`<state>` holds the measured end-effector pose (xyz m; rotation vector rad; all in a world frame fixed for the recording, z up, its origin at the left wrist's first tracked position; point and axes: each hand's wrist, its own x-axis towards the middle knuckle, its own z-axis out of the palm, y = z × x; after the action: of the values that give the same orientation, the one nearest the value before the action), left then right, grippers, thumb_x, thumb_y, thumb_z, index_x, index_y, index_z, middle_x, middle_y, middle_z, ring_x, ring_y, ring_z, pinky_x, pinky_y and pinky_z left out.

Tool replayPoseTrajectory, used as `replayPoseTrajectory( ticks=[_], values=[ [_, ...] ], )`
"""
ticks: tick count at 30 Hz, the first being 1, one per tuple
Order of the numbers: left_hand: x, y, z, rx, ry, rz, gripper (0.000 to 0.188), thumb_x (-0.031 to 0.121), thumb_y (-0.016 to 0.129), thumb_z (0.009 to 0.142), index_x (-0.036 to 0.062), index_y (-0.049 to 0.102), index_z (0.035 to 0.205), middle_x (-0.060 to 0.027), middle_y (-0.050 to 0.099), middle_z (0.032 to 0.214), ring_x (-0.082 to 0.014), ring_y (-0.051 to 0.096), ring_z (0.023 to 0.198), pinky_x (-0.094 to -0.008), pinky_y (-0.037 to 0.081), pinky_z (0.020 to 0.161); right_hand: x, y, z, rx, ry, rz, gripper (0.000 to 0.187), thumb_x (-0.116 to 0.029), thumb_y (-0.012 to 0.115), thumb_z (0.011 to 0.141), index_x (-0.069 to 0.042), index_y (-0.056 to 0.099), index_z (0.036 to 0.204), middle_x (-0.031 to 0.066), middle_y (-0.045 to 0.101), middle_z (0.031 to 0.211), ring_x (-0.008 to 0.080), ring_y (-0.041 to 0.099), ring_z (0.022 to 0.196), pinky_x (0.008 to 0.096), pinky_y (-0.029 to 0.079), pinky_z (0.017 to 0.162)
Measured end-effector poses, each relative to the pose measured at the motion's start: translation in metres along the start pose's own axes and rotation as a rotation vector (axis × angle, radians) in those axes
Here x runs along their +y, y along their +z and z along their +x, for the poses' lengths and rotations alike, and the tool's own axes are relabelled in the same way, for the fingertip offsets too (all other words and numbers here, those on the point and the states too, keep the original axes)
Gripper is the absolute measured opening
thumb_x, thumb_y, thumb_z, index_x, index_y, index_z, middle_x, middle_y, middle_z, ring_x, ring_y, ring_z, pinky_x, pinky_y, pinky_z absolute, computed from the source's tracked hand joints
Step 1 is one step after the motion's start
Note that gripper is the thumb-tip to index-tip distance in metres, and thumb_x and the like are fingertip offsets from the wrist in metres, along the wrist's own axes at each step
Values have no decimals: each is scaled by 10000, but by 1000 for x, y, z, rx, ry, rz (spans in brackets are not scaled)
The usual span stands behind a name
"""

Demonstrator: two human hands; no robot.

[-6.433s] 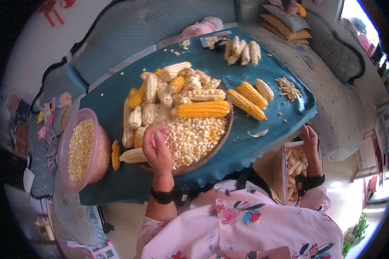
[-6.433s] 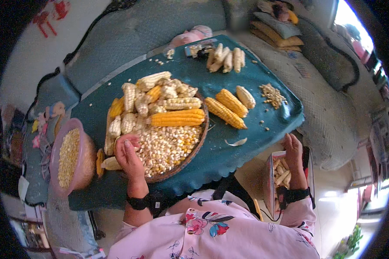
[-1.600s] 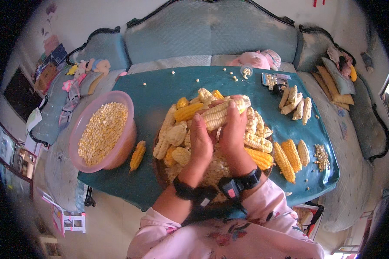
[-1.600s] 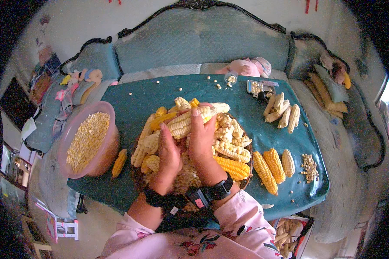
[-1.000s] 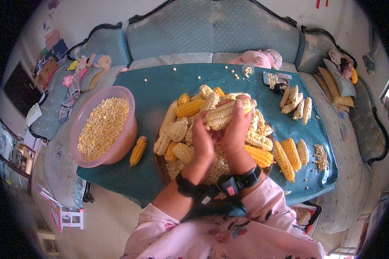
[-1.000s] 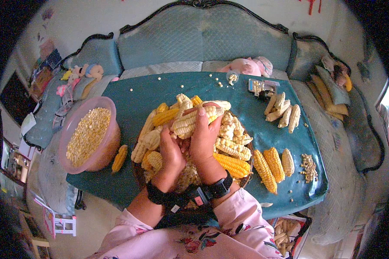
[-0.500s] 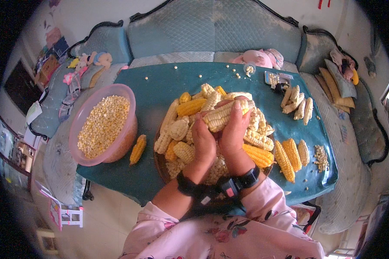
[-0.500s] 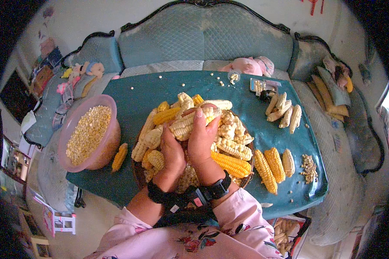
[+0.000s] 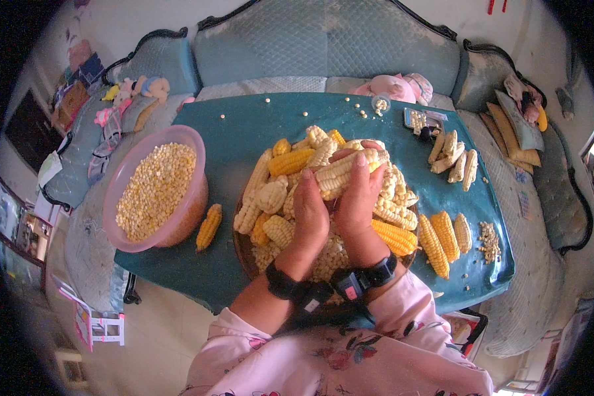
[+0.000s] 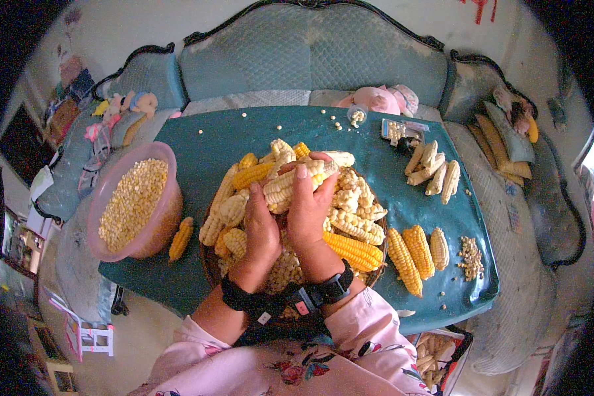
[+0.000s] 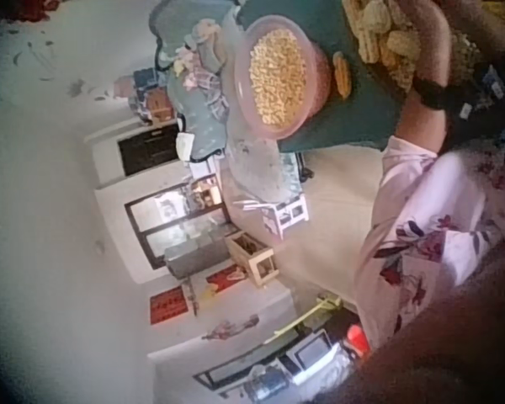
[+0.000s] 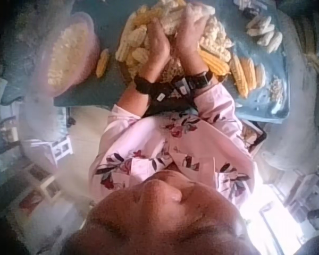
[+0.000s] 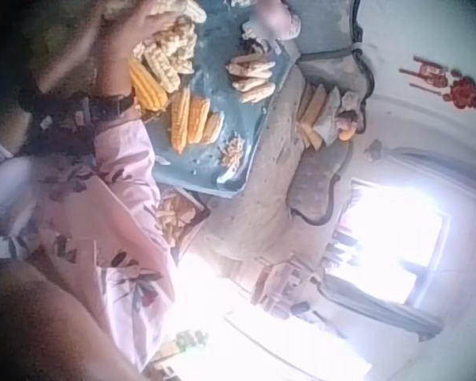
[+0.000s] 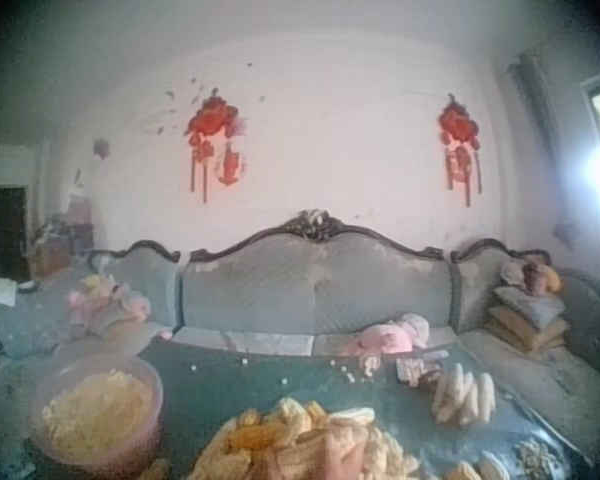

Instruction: The person removes kernels from corn cobs by hand into a large bowl on a table.

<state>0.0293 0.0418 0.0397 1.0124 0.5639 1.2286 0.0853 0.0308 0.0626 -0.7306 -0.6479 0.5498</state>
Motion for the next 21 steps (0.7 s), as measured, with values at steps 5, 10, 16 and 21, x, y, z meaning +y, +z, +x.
replayPoseTrajectory(
  ticks=[5,10,16,21],
  values=[
    [2,3,-2,27,30,74,468,377,253,907,10,456,1114,-91,519,1069,-171,513,964,-299,431,815,0,-3,2,-8,13,40,227,-161,437,867,-88,359,1067,100,553,825,157,523,721,262,449,641],
    [7,3,-1,61,-208,-128,492,440,275,893,46,459,1122,-79,510,1078,-167,504,975,-298,428,810,-1,-8,10,16,-26,-53,218,-229,414,884,-97,383,1054,102,548,816,162,525,686,260,460,618],
    [1,-2,-1,-64,-43,47,526,475,288,885,62,385,1197,-83,475,1134,-187,498,996,-302,439,795,-5,-7,13,-63,7,-134,183,-220,408,891,-72,422,997,86,559,795,149,528,689,247,443,633],
    [2,1,-2,-5,-140,-45,499,458,297,888,79,376,1203,-62,484,1116,-167,502,974,-286,444,760,-5,-13,18,-105,6,-135,165,-203,423,885,-64,429,974,85,565,794,133,521,693,244,436,641]
  ],
)
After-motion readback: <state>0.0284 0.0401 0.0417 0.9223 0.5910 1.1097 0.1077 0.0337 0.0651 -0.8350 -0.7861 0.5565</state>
